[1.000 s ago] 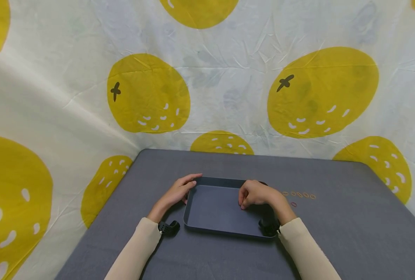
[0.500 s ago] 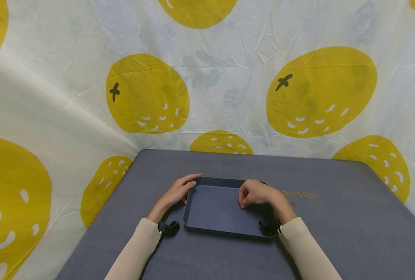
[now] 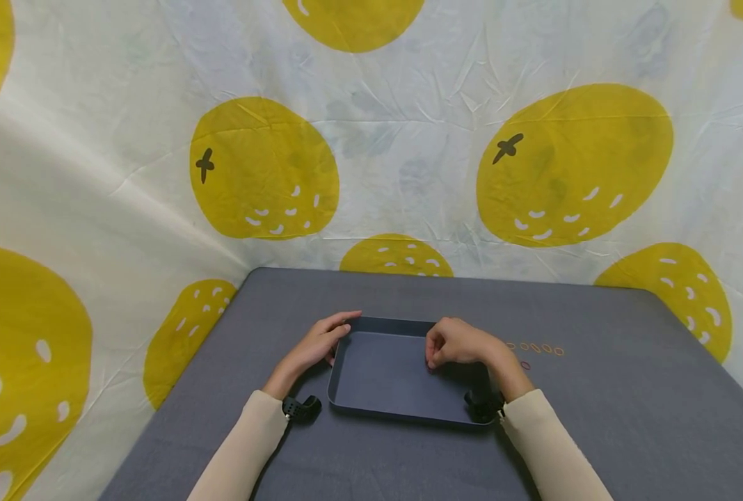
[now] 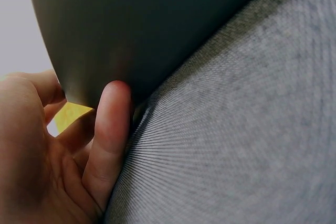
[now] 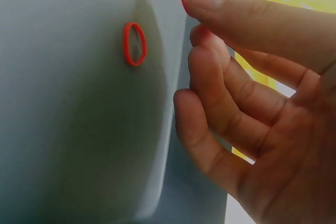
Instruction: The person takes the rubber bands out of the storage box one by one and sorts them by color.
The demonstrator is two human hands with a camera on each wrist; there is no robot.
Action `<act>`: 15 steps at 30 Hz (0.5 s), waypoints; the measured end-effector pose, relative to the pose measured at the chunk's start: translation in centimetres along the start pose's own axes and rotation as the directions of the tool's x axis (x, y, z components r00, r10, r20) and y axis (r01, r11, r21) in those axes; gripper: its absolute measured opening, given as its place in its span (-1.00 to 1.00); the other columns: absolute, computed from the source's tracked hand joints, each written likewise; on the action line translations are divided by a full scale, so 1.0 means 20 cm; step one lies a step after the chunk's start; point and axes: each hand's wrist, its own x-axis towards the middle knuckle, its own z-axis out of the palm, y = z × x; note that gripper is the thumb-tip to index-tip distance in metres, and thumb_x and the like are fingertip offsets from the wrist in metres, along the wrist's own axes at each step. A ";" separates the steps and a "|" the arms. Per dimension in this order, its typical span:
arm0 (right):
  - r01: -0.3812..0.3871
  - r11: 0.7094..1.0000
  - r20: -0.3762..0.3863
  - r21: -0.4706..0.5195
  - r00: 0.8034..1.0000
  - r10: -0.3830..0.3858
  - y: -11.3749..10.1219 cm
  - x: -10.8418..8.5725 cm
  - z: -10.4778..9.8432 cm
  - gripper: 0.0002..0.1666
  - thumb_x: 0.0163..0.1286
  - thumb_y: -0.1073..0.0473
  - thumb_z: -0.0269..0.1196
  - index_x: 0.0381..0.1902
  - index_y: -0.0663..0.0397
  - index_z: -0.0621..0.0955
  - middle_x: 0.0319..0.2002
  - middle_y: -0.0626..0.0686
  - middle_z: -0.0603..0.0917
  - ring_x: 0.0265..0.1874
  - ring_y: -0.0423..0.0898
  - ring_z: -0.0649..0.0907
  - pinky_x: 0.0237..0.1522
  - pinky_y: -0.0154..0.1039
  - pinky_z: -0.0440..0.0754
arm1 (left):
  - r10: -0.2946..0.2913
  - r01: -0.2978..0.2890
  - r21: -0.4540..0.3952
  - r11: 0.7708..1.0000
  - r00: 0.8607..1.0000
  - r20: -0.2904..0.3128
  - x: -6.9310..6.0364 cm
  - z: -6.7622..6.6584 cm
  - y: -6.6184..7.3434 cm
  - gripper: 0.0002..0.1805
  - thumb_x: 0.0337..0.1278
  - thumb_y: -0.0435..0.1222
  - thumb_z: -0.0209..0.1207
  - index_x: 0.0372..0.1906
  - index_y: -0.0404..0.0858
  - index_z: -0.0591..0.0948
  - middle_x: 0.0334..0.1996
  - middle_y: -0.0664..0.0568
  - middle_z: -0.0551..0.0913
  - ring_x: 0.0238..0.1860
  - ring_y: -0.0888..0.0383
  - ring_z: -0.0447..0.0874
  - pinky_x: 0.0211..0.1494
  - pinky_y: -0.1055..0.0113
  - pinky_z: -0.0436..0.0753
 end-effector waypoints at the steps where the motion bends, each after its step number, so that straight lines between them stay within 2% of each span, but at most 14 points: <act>1: 0.000 1.000 -0.002 0.002 1.000 0.000 0.00 0.00 0.00 -0.88 0.21 0.32 0.48 -0.48 0.07 0.73 -0.53 -0.11 0.70 -0.54 -0.23 0.55 -0.42 -0.34 0.54 | 0.000 0.000 0.000 1.000 1.000 0.001 0.00 0.00 0.00 -0.52 0.65 -0.13 -0.03 0.53 0.08 0.43 -0.35 -0.04 0.41 -0.55 0.20 0.40 -0.56 0.18 0.70; 4: 0.006 1.000 -0.004 0.010 1.000 -0.006 -0.01 -0.01 -0.01 -0.89 0.23 0.32 0.47 -0.46 0.08 0.73 -0.50 -0.09 0.72 -0.51 -0.21 0.59 -0.40 -0.32 0.57 | 0.000 0.000 -0.005 1.000 1.000 0.003 0.00 0.00 0.00 -0.52 0.64 -0.12 -0.02 0.53 0.06 0.43 -0.34 -0.08 0.43 -0.55 0.19 0.40 -0.56 0.18 0.70; 10: 0.012 1.000 -0.010 0.010 1.000 -0.012 -0.01 -0.02 -0.03 -0.90 0.28 0.31 0.45 -0.43 0.08 0.74 -0.43 -0.07 0.76 -0.45 -0.20 0.66 -0.35 -0.29 0.62 | -0.005 0.005 -0.010 1.000 1.000 0.010 -0.01 0.00 0.01 -0.53 0.65 -0.10 -0.03 0.53 0.10 0.42 -0.17 -0.23 0.50 -0.54 0.18 0.43 -0.54 0.21 0.70; 15: 0.012 1.000 -0.013 0.020 1.000 -0.011 -0.02 -0.03 -0.04 -0.90 0.29 0.30 0.44 -0.42 0.09 0.73 -0.41 -0.03 0.77 -0.42 -0.12 0.69 -0.33 -0.28 0.62 | -0.002 0.002 -0.013 1.000 1.000 0.016 0.00 -0.01 0.02 -0.51 0.67 -0.13 -0.06 0.56 0.04 0.39 -0.22 -0.33 0.47 -0.56 0.18 0.40 -0.56 0.21 0.68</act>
